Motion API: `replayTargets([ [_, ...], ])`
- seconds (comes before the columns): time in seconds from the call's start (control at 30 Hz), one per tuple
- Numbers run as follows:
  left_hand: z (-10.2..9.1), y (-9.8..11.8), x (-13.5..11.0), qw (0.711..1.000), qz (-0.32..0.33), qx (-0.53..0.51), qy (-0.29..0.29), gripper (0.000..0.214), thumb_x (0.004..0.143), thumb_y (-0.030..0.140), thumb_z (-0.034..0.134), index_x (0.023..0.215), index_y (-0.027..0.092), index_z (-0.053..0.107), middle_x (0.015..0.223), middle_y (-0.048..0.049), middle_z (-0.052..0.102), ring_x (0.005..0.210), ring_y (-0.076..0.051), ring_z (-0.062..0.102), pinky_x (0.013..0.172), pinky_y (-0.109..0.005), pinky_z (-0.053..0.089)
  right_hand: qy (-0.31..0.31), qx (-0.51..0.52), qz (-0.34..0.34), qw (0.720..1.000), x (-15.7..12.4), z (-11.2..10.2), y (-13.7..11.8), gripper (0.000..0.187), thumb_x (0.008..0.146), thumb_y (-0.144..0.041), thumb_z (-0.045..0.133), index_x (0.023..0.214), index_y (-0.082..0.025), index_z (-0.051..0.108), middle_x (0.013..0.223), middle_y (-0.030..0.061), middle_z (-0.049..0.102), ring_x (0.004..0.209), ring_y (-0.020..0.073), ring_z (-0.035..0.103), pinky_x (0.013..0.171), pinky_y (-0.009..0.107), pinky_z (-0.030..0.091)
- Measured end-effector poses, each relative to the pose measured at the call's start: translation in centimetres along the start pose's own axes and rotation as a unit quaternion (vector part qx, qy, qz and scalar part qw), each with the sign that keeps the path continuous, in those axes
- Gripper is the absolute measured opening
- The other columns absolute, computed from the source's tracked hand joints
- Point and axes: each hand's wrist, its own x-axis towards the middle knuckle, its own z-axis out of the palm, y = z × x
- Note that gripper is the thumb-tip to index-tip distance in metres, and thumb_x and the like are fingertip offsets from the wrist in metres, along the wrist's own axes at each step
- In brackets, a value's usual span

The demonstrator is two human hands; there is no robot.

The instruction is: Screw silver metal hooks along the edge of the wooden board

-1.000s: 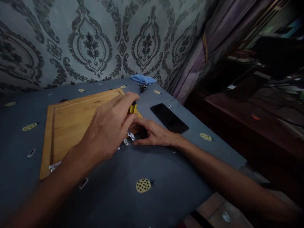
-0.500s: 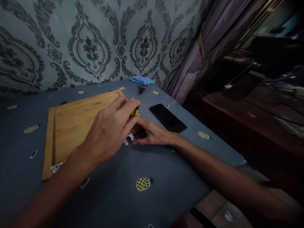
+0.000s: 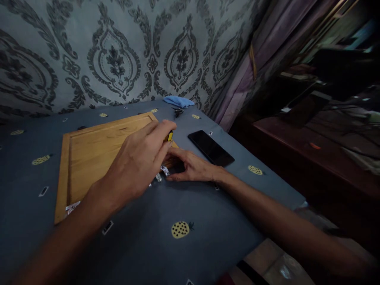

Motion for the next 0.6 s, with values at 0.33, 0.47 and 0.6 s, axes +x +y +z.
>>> replayTargets([
  [0.33,-0.04,-0.42,-0.04,1.000,0.008,0.017,0.018,0.027,0.092,0.013,0.057,0.117,0.019,0.064,0.104,-0.0038,0.073,0.088,-0.019,0.068,0.076,-0.030,0.052,-0.005,-0.005,0.005,1.000,-0.01,-0.11,-0.10,0.061,0.082,-0.028,0.079,0.135,-0.017,0.052,0.123,0.0110,0.065,0.112,0.0219,0.067,0.104,0.045,0.055],
  [0.47,-0.24,-0.16,0.06,1.000,-0.010,0.000,0.004,0.031,0.090,0.011,0.056,0.119,0.019,0.063,0.112,-0.0045,0.074,0.092,-0.019,0.070,0.081,-0.031,0.054,-0.010,-0.004,0.005,1.000,-0.01,-0.17,-0.01,0.064,0.081,-0.026,0.079,0.137,-0.014,0.050,0.125,0.0135,0.065,0.113,0.0218,0.068,0.103,0.043,0.055],
  [0.6,-0.29,0.01,-0.05,1.000,-0.021,0.001,0.000,0.030,0.091,0.011,0.054,0.119,0.019,0.063,0.112,-0.0053,0.075,0.094,-0.020,0.071,0.082,-0.033,0.055,-0.007,-0.009,-0.005,1.000,-0.04,-0.13,0.06,0.064,0.082,-0.028,0.079,0.137,-0.017,0.049,0.125,0.0115,0.066,0.111,0.0213,0.068,0.103,0.043,0.056],
])
